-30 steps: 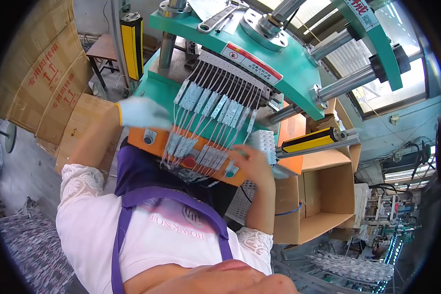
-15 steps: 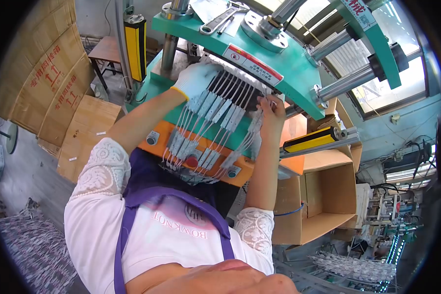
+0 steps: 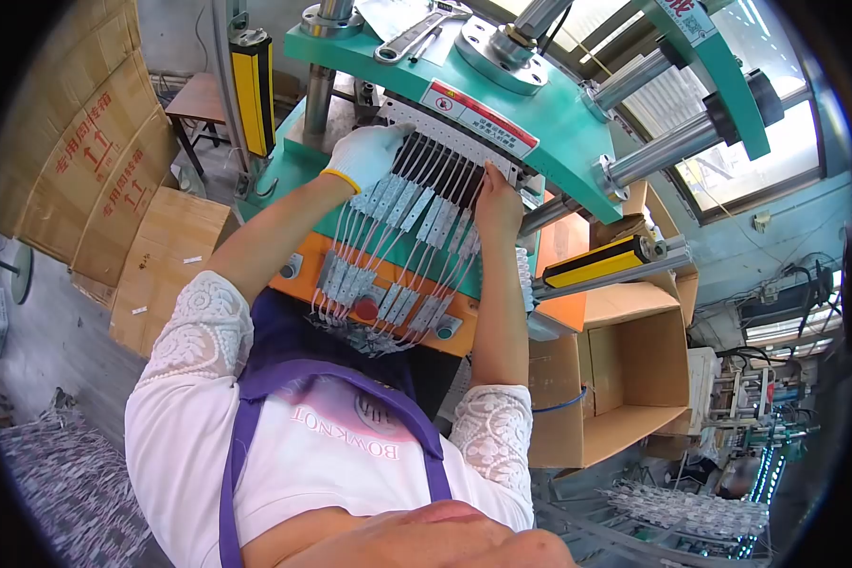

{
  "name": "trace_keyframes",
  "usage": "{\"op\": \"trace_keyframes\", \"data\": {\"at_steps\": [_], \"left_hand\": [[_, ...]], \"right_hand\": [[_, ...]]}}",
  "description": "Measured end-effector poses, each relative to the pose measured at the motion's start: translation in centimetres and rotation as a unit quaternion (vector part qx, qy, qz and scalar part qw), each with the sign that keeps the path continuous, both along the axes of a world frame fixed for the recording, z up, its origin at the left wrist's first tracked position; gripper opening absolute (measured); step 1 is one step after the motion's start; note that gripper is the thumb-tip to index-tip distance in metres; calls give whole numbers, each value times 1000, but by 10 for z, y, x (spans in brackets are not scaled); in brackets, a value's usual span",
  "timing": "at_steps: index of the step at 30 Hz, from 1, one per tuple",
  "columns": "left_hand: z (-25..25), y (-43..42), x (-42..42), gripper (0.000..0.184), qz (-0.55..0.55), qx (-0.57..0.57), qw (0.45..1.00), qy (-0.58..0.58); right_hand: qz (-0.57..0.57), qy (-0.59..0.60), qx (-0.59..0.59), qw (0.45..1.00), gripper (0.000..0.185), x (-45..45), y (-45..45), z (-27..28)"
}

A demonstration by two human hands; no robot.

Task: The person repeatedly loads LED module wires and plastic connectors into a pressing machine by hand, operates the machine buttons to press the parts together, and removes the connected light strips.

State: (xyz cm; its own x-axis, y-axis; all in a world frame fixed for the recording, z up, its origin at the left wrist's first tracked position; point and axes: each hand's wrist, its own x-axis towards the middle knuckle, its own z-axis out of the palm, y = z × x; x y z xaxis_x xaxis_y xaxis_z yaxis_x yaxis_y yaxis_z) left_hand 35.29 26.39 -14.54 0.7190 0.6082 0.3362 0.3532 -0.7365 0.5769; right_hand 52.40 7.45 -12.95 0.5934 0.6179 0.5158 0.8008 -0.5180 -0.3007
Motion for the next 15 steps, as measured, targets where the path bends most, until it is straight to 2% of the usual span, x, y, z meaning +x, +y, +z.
{"op": "trace_keyframes", "data": {"at_steps": [1,3,4,5,7,8,11,12,15], "left_hand": [[-6,5,3,40,-8,-17,1000,-14],[-5,6,4,39,-26,-51,998,-16],[-5,5,6,38,-12,-55,998,0],[11,1,-1,39,-26,-105,993,48],[18,-4,-8,40,-21,-69,996,61],[23,-5,-11,41,-22,-68,995,75],[29,-8,-16,45,-22,-59,991,117],[23,-6,-14,45,-22,-41,993,109],[18,-8,-14,45,-19,-37,994,102]], "right_hand": [[-33,-3,-43,999,27,-2,0,3],[-43,5,-37,998,26,-1,0,6],[-42,17,-39,998,28,0,0,7],[-41,16,-39,998,28,0,-1,4],[1,30,18,999,30,-1,-4,-4],[26,73,31,996,32,2,-6,-5],[7,37,59,998,34,6,-14,-14],[-41,-18,89,995,28,-10,-17,-2],[-33,25,126,991,24,-22,-20,10]]}}
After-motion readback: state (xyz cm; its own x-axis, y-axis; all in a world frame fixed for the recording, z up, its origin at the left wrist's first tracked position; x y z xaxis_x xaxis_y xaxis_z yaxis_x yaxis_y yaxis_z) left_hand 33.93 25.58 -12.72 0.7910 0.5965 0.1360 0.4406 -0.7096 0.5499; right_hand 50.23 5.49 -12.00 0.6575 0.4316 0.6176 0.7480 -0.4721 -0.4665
